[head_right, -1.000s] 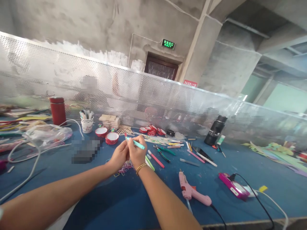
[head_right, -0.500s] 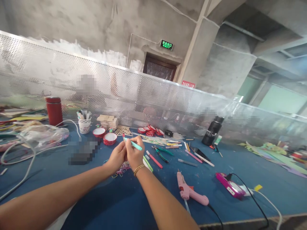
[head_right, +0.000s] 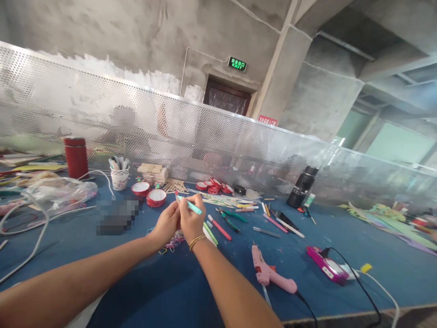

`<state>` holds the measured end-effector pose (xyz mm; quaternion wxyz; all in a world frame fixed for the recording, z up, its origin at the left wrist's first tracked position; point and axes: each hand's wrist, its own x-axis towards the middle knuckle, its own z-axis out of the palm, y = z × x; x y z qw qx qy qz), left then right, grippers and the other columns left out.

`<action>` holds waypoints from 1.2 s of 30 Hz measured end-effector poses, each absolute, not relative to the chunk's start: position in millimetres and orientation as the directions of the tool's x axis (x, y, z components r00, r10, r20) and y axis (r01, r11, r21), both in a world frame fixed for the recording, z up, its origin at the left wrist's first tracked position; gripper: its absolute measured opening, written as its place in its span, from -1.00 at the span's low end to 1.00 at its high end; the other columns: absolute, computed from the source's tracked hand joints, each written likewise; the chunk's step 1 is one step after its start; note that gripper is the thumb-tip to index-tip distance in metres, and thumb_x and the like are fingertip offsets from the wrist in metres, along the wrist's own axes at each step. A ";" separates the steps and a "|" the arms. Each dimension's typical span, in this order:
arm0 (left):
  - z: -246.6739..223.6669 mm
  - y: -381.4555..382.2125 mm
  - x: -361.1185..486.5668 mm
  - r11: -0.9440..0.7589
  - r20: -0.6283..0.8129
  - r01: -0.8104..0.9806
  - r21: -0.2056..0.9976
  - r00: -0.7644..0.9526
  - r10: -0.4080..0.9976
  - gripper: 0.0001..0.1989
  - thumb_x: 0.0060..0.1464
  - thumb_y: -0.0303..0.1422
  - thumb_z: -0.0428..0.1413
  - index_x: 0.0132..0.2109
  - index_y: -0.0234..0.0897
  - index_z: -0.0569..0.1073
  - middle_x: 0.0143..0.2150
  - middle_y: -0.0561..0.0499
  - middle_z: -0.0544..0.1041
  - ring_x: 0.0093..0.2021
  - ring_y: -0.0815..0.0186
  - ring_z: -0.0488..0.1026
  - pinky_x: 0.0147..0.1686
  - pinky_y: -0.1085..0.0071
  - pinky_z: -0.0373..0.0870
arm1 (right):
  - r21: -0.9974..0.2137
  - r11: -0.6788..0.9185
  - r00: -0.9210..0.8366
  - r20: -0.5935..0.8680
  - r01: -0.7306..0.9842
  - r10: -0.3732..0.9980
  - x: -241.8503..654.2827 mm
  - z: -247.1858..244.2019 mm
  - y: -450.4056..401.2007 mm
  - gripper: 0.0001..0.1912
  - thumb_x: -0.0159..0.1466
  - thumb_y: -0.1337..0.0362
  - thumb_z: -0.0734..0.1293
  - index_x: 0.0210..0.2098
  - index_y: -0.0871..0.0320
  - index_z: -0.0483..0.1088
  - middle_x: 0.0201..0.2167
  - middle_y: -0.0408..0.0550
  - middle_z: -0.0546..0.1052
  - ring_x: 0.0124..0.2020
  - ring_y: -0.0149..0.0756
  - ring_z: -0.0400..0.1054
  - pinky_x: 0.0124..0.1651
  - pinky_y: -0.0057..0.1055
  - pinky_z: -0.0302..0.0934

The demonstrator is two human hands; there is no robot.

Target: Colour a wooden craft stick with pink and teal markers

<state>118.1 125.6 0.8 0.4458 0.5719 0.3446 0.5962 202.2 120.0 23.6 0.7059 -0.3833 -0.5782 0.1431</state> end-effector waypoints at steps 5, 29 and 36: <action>-2.0 128.0 117.9 -0.365 0.375 -0.147 0.919 0.045 0.926 -0.66 0.08 -0.08 0.07 -0.44 -0.22 0.23 -0.65 0.19 0.22 -0.66 0.48 0.12 -0.66 0.53 0.03 | -0.718 0.663 0.303 0.693 0.212 0.654 203.2 23.2 121.1 -0.78 0.26 0.15 0.30 -0.42 0.12 0.24 -0.53 -0.21 0.39 -0.51 -0.38 0.30 -0.36 -0.43 0.23; 0.6 127.3 117.6 -0.347 0.362 -0.184 0.919 0.049 0.931 -0.66 0.05 -0.06 0.11 -0.43 -0.23 0.26 -0.66 0.19 0.22 -0.67 0.48 0.12 -0.66 0.54 0.01 | -0.710 0.669 0.301 0.701 0.218 0.646 202.2 25.1 118.4 -0.74 0.27 0.09 0.29 -0.42 0.11 0.24 -0.52 -0.20 0.39 -0.50 -0.39 0.30 -0.36 -0.43 0.25; -1.4 129.1 117.0 -0.347 0.362 -0.185 0.920 0.054 0.931 -0.67 0.05 -0.08 0.12 -0.42 -0.23 0.29 -0.65 0.18 0.24 -0.66 0.47 0.14 -0.65 0.53 0.02 | -0.709 0.668 0.286 0.704 0.226 0.650 203.2 23.0 120.3 -0.75 0.26 0.10 0.31 -0.42 0.12 0.25 -0.51 -0.20 0.40 -0.48 -0.38 0.31 -0.33 -0.43 0.24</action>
